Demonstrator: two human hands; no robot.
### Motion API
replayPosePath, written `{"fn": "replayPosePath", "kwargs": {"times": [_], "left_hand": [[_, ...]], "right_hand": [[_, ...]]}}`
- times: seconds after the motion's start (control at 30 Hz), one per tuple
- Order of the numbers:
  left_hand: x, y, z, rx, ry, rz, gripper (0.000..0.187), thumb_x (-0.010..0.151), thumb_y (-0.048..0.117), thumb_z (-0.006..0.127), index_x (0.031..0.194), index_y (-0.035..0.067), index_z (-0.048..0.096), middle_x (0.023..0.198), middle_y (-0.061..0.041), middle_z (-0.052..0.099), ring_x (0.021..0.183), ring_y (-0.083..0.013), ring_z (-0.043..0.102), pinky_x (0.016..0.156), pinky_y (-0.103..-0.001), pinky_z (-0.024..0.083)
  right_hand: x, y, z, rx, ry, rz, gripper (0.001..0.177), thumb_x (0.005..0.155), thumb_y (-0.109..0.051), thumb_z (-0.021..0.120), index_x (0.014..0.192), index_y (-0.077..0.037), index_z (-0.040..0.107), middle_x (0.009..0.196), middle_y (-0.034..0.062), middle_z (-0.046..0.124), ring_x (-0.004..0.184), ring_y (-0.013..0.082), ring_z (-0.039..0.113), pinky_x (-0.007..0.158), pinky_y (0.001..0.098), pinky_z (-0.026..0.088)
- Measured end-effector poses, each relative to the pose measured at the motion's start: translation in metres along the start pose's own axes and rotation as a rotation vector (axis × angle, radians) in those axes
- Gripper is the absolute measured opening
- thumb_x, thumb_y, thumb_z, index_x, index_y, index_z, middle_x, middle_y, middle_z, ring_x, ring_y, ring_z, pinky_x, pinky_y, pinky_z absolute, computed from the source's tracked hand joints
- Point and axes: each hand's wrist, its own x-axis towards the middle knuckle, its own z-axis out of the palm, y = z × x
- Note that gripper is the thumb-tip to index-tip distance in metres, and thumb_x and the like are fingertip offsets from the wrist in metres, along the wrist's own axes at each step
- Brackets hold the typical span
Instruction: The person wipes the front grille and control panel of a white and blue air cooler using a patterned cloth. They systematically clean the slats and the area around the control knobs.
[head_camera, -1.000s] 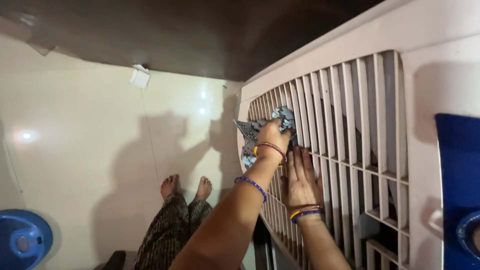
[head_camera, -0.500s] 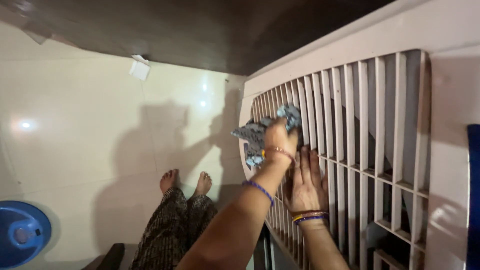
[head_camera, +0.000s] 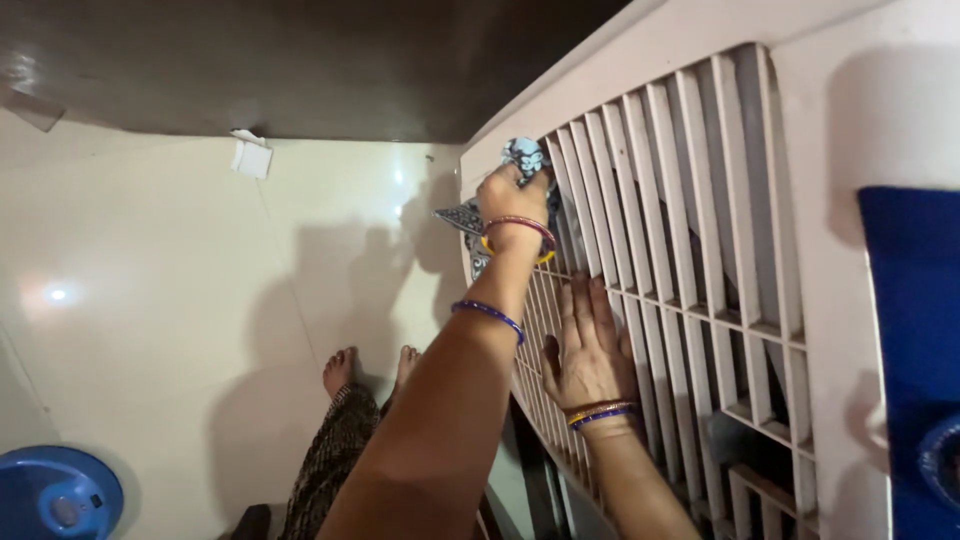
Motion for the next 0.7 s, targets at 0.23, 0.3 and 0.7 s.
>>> {"fn": "replayPosePath", "kwargs": {"times": [0.23,0.3,0.7], "left_hand": [[-0.029,-0.018,-0.005,0.068,-0.057,0.089,0.033,0.075,0.022,0.077,0.100,0.000,0.077,0.096,-0.025,0.073,0.093,-0.0401,0.072,0.086,-0.045,0.056],[-0.050,-0.028,-0.006,0.109,-0.129,0.079,0.036,0.075,0.022,0.077,0.104,0.000,0.077,0.100,-0.026,0.073,0.098,-0.0399,0.072,0.090,-0.044,0.056],[-0.090,-0.051,-0.011,0.132,-0.215,0.061,0.041,0.079,0.023,0.075,0.111,-0.002,0.074,0.108,-0.027,0.072,0.105,-0.0398,0.070,0.095,-0.045,0.054]], "right_hand": [[0.005,-0.001,-0.009,0.041,0.007,-0.038,0.087,0.083,-0.040,0.058,0.157,-0.004,0.031,0.167,0.0120,0.026,0.155,0.0282,0.021,0.109,0.0520,0.039],[0.004,0.000,-0.010,0.044,0.002,-0.042,0.090,0.080,-0.041,0.059,0.157,-0.004,0.031,0.167,0.0129,0.025,0.155,0.0291,0.021,0.110,0.0519,0.039],[0.002,-0.002,-0.006,0.025,-0.016,-0.062,0.092,0.078,-0.048,0.059,0.154,-0.002,0.035,0.164,0.0128,0.031,0.155,0.0302,0.020,0.112,0.0566,0.035]]}}
